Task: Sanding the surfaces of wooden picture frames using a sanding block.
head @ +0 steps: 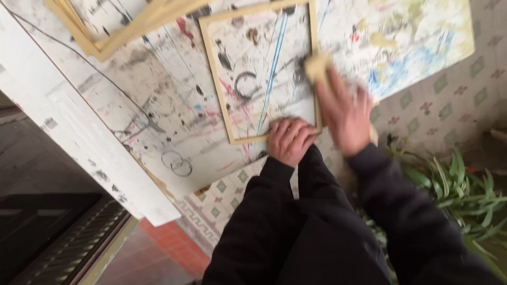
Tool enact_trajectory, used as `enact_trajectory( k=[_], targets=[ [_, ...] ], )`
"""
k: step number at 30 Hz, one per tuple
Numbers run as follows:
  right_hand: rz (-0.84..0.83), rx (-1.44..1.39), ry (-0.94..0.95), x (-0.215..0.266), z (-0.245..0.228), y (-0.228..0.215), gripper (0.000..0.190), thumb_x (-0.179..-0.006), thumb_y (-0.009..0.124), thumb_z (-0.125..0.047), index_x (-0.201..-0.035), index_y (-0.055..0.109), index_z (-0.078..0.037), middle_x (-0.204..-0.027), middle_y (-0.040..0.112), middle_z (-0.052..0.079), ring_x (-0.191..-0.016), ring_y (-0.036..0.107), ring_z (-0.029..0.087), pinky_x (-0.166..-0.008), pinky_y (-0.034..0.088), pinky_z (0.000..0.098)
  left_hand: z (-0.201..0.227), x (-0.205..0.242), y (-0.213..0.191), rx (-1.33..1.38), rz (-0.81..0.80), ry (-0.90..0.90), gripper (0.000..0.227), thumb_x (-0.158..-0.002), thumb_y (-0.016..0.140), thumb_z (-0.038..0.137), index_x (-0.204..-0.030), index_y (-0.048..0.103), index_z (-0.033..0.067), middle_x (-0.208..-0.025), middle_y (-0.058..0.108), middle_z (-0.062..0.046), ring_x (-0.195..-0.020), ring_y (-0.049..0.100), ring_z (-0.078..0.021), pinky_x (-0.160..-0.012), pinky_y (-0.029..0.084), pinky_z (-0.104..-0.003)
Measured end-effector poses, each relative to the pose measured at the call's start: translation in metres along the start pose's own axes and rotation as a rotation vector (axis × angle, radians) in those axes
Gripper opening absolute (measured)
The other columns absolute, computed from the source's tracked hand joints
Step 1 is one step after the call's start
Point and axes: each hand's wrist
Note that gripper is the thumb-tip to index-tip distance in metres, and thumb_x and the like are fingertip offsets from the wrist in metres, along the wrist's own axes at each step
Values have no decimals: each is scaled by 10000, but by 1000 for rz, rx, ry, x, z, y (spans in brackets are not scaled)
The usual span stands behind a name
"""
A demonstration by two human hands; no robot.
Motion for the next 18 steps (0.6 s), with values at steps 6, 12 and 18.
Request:
enact_trajectory(
  k=[6, 12, 18],
  targets=[
    [15, 12, 69, 39, -15, 6, 483, -1006, 621, -63, -1482, 585, -141, -1638, 448, 113, -1318, 519, 409, -1141, 359, 556, 0, 5, -4, 31, -31, -10, 218, -840, 844, 227, -986, 694, 169, -1022, 638, 45, -959, 617, -201, -879, 442, -405],
    [82, 167, -6, -47, 25, 42, 423, -1093, 625, -101, -1515, 595, -81, -1687, 480, 141, -1195, 531, 410, -1042, 396, 544, 5, -3, -1, 20, 6, 9, 206, -857, 841, 213, -996, 697, 167, -1018, 622, 39, -966, 617, -196, -900, 452, -394],
    [3, 47, 70, 38, -20, 16, 561, -942, 649, -93, -1495, 574, -153, -1639, 451, 146, -1243, 554, 373, -1026, 390, 545, -2, 4, -4, 34, -37, -7, 193, -876, 842, 218, -950, 677, 154, -1011, 633, 36, -942, 614, -194, -864, 449, -392]
  ],
)
Point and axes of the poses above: each hand's wrist, its own x-axis away from the middle knuckle, its own y-axis out of the palm, z = x × y
